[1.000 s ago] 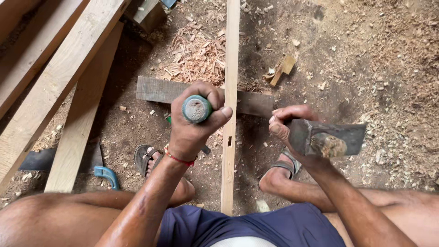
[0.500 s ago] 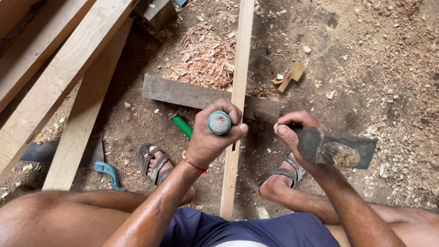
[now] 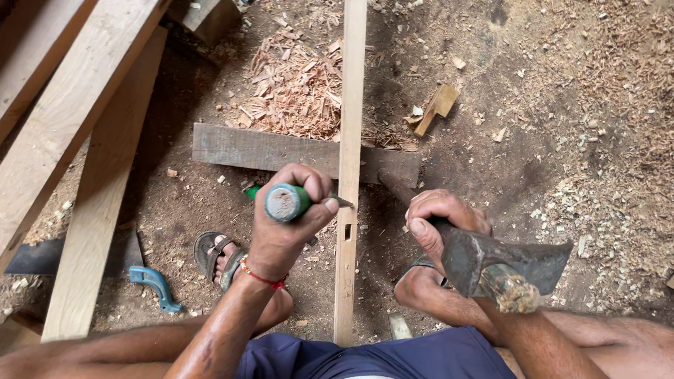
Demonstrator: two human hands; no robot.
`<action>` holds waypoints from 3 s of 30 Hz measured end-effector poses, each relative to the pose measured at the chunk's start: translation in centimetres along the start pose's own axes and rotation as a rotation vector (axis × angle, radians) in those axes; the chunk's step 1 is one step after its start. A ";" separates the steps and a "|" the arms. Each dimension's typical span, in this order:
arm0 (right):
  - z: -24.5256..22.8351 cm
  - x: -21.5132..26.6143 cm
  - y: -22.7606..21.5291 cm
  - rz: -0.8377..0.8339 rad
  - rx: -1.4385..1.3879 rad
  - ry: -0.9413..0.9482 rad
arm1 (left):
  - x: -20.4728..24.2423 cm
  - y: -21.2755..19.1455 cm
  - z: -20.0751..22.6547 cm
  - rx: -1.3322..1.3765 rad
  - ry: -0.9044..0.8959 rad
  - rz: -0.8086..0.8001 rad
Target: The person uses a mallet and a chisel to carve a rectangular hole into a wooden plank while sitting on a ground covered in wood shavings.
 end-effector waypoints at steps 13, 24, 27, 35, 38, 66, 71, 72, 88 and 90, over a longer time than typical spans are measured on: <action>-0.8 -0.6 -0.4 0.009 -0.031 0.060 | -0.3 0.2 0.2 -0.060 0.020 -0.033; 0.1 0.2 -1.7 -0.015 -0.096 0.138 | -1.0 0.7 0.0 0.003 0.003 0.002; 0.9 0.4 -1.8 0.049 -0.120 0.143 | -1.0 0.6 0.0 -0.036 0.014 -0.014; 4.2 0.2 -3.2 0.148 -0.178 0.088 | -1.5 0.9 -0.4 -0.025 -0.048 0.012; 4.1 -0.5 -3.2 0.153 -0.154 0.069 | -1.8 1.2 -0.4 0.027 0.006 -0.017; 2.8 -0.3 -3.0 0.120 0.063 0.136 | -2.6 -7.6 -11.2 -0.111 -0.225 0.457; 3.1 -0.6 -2.8 0.109 0.083 0.112 | -4.0 -13.3 -14.1 -0.176 -0.209 0.698; 3.0 -0.6 -2.7 0.105 0.072 0.099 | -4.3 -14.4 -15.3 -0.292 -0.191 0.752; 1.8 -0.3 -2.3 0.034 0.184 0.072 | 1.3 -11.0 -29.4 -0.700 -0.282 0.928; 1.6 -1.4 -2.3 0.013 0.207 0.093 | 5.1 -6.6 -28.3 -0.720 -0.248 0.895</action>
Point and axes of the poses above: each hand's wrist, its own x-axis away from the middle knuckle, its own y-axis out of the palm, z = x × y, the point moved 4 cm from there along -x, towards the middle knuckle, and after that the axes turned 12 degrees about z, right-handed, at the moved point
